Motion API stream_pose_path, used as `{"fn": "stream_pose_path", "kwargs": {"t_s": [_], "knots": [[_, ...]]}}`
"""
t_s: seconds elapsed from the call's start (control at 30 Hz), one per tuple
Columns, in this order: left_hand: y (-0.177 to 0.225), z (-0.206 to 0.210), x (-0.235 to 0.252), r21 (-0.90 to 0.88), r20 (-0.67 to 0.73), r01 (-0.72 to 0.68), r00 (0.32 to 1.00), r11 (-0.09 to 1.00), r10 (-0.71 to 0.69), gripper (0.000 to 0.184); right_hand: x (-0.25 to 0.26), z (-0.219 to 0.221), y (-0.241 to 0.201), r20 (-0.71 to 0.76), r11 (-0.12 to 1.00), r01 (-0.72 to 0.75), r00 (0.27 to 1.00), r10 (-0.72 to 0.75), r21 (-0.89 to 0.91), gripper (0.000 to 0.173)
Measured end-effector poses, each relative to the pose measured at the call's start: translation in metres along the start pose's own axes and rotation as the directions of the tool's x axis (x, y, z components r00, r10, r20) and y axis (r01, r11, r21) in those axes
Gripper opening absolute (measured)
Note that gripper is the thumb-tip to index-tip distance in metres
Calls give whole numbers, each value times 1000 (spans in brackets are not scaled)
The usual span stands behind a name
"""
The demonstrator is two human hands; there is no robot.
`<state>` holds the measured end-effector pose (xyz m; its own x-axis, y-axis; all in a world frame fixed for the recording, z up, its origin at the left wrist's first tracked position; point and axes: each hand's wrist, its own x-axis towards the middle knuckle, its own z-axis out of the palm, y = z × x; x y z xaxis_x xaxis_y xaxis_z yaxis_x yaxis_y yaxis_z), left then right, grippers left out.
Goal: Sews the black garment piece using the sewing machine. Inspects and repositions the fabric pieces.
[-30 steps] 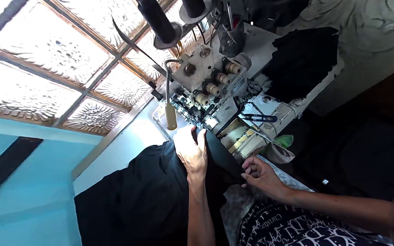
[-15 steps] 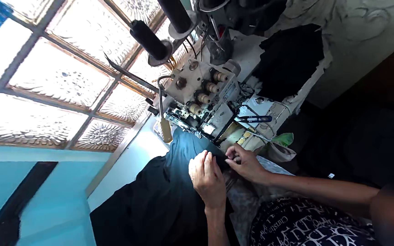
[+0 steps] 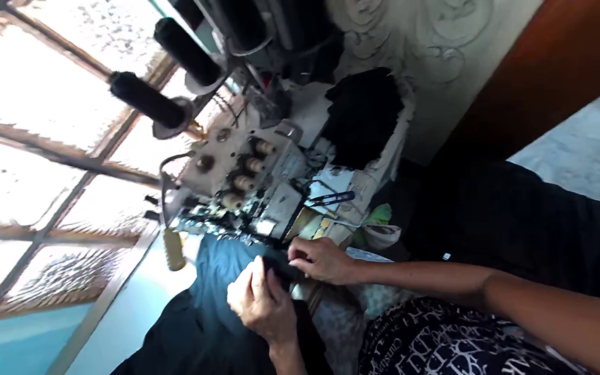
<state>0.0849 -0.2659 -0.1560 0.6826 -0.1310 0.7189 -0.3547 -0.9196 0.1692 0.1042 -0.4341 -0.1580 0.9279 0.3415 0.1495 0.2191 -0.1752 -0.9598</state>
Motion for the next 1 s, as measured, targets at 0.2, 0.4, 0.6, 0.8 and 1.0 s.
{"fn": "stream_pose_path", "kwargs": {"t_s": [0.2,0.4,0.6,0.8,1.0], "knots": [[-3,11,-7,80,-80,-41,996,996,47,25,8,-69,-3,-87,907,-10,996,-30,-421,20],[-3,15,-9,99,-117,-26,992,995,38,24,30,-134,30,-232,787,-170,972,35,-593,19],[-4,15,-9,103,-111,-33,993,994,45,23,52,-119,37,-62,756,-68,997,36,-651,18],[-3,13,-9,90,-98,-24,995,996,33,24,77,-113,36,-31,692,-62,998,56,-719,21],[-3,15,-9,89,-111,-36,993,995,46,24,95,-115,33,27,640,-110,979,201,-760,21]]}}
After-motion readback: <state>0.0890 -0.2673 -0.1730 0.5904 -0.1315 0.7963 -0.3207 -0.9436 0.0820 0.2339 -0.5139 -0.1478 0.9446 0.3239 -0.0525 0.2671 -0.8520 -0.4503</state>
